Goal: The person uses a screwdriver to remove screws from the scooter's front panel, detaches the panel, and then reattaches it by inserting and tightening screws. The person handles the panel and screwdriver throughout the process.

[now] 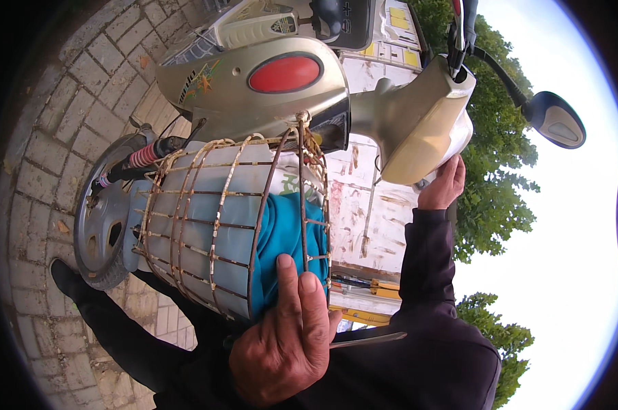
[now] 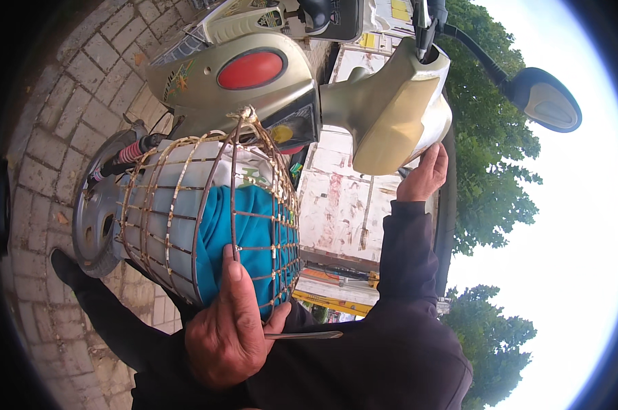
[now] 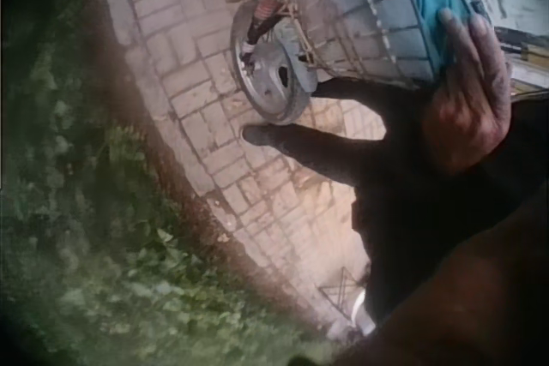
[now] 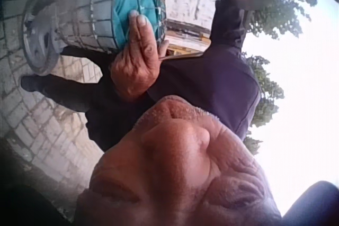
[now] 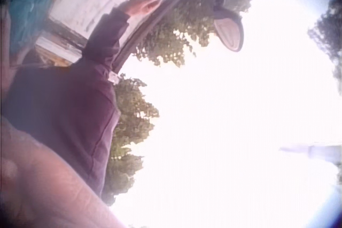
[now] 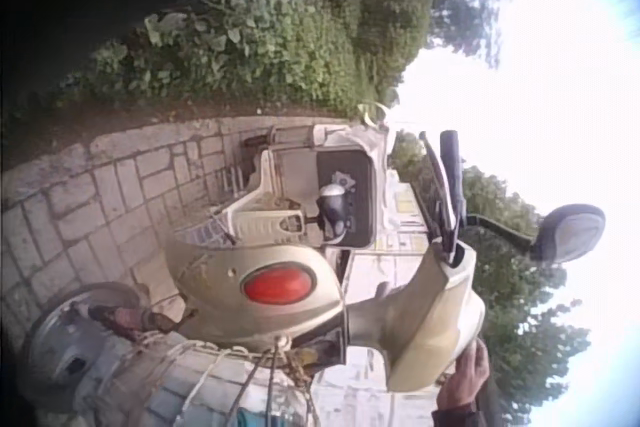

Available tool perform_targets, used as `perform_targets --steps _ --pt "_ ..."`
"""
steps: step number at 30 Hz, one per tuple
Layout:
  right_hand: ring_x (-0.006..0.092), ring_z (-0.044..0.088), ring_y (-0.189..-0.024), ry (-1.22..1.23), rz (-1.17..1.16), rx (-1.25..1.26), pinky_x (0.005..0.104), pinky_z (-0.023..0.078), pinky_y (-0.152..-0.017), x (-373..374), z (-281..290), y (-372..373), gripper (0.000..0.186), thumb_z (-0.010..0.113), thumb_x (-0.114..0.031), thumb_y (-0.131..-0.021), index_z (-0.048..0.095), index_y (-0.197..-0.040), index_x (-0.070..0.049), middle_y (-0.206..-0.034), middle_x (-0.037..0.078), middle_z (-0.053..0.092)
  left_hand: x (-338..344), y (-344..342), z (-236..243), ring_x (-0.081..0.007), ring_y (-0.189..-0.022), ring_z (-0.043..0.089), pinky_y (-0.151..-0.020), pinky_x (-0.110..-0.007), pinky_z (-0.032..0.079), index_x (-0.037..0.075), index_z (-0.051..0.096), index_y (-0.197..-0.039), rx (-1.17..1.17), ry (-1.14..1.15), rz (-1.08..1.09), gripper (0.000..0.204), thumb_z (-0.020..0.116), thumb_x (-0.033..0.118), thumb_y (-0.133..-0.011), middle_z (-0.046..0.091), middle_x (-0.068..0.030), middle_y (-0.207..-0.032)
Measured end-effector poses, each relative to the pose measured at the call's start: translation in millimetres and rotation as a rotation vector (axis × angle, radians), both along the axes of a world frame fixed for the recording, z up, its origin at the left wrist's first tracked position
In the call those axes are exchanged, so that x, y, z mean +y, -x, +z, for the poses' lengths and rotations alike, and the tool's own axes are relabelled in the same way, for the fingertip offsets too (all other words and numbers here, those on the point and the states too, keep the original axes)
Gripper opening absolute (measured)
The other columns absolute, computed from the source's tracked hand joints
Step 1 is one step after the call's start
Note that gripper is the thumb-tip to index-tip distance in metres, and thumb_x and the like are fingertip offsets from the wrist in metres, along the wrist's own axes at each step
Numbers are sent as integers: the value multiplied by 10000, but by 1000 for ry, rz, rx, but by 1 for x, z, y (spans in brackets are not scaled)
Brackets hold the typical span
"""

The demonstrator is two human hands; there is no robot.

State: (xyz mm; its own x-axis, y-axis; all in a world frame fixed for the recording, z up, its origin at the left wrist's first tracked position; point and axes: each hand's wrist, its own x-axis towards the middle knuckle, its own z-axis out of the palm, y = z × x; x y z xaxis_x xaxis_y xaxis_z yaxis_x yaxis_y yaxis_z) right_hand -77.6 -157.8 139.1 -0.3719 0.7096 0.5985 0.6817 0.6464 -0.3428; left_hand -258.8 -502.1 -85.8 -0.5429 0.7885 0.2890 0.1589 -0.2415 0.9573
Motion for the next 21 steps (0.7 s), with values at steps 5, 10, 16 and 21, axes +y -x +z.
perform_targets --steps 5,10,16,21 --pt "188 651 -1091 21 -42 22 328 518 -983 -6 3 -1 359 588 -233 -1071 602 -1256 74 -1184 137 679 1 -4 -1 -415 -969 754 -698 -370 650 -241 376 -1409 -12 21 -26 772 770 215 -927 622 -437 -1210" --pt "226 647 -1150 13 -33 43 358 507 -1043 -8 0 1 372 577 -224 -1073 587 -1277 87 -1239 173 664 3 -2 -2 -436 -1011 744 -729 -390 658 -251 351 -1414 -32 -3 -30 787 779 181 -914 633 -430 -1192" --pt "218 662 -1139 16 1 64 346 516 -1023 -7 -2 -1 362 602 -225 -1065 593 -1283 63 -1228 162 683 4 -1 -3 -459 -1051 729 -757 -405 659 -251 330 -1425 -58 -26 -39 822 800 167 -896 628 -437 -1192" --pt "197 638 -1140 -33 -7 -15 330 494 -1038 -7 -1 -5 376 592 -220 -1068 599 -1288 85 -1242 153 665 7 1 2 -470 -1058 723 -777 -418 653 -242 312 -1444 -29 -32 3 845 802 173 -895 629 -436 -1193"
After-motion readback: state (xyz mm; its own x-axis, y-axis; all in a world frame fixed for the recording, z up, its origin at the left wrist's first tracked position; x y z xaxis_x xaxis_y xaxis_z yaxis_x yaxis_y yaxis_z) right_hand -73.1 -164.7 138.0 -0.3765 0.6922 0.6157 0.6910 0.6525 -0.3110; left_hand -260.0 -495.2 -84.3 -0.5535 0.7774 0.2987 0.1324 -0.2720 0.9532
